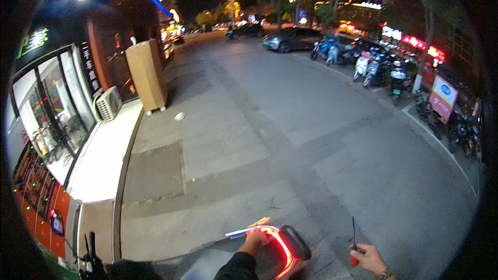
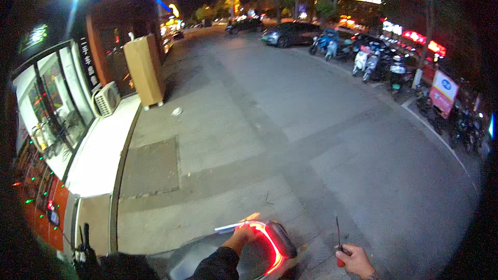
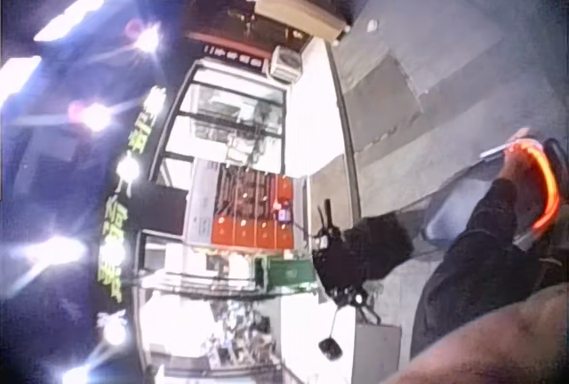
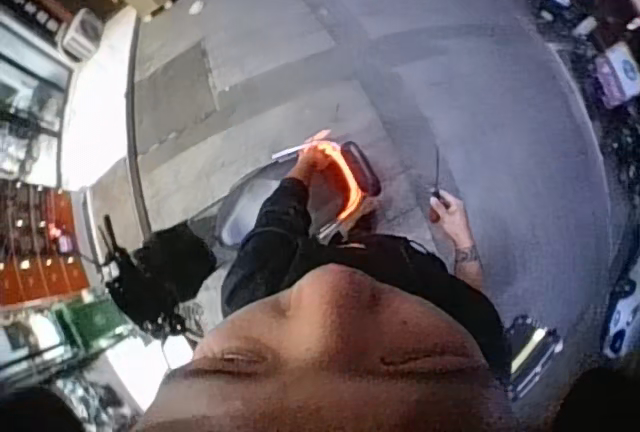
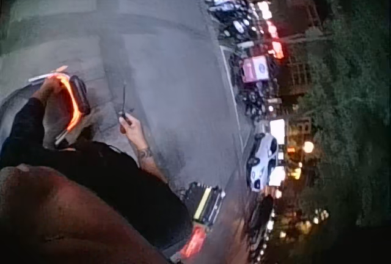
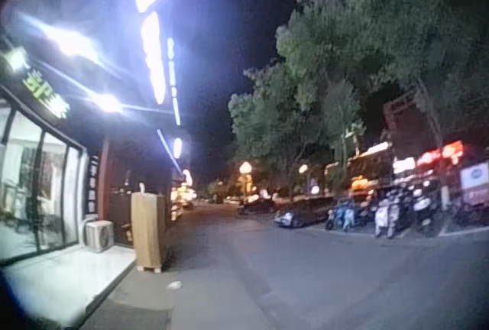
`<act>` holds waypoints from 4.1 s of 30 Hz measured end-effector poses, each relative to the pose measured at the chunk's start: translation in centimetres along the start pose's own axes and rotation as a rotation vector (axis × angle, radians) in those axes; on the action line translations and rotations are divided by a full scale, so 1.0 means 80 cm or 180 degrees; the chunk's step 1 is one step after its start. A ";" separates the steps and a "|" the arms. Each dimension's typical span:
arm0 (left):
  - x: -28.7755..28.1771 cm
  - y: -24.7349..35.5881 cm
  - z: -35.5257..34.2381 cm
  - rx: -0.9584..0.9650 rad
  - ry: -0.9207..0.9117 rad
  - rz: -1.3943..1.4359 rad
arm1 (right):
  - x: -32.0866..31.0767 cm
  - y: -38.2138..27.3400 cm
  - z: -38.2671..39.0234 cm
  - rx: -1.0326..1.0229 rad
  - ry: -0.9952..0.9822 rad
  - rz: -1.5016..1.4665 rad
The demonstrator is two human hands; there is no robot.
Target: The person works on a light blue scooter in a workshop, using a screwdriver to remove and reattach the front fairing and inspecting the internal wiring and components. They briefly exit the shop to open the seat of a black scooter parked outside, then return to continue adjusting the blue scooter's front assembly.
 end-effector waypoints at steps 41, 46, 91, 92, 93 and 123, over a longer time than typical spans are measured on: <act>0.023 -0.262 0.450 -0.4510 -0.0370 0.0398 | 0.006 0.008 0.013 0.0459 0.0250 0.0461; 0.206 -0.423 0.452 -0.6217 0.1319 0.3307 | 0.046 -0.005 0.027 0.0744 0.0102 0.1424; -0.270 0.422 0.854 -0.0172 0.3595 0.4384 | 0.122 -0.081 0.071 -0.1981 -0.2294 -0.1232; -0.257 0.427 0.879 -0.0156 0.3687 0.4547 | 0.146 -0.091 0.090 -0.2062 -0.2461 -0.1135; -0.249 0.435 0.906 0.0055 0.3671 0.4560 | 0.174 -0.101 0.113 -0.2141 -0.2633 -0.1052; -0.168 0.289 1.772 -0.1651 0.6848 0.5269 | 0.966 -0.576 1.207 -0.1411 -0.6555 -0.2985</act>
Point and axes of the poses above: each hand's wrist, its own z-axis away from the middle knuckle, its own x-axis out of the palm, y = z × x, the point moved 6 cm from there along -z, towards the middle knuckle, and after that the axes turned 15 degrees about -x, right-handed, at the moved point
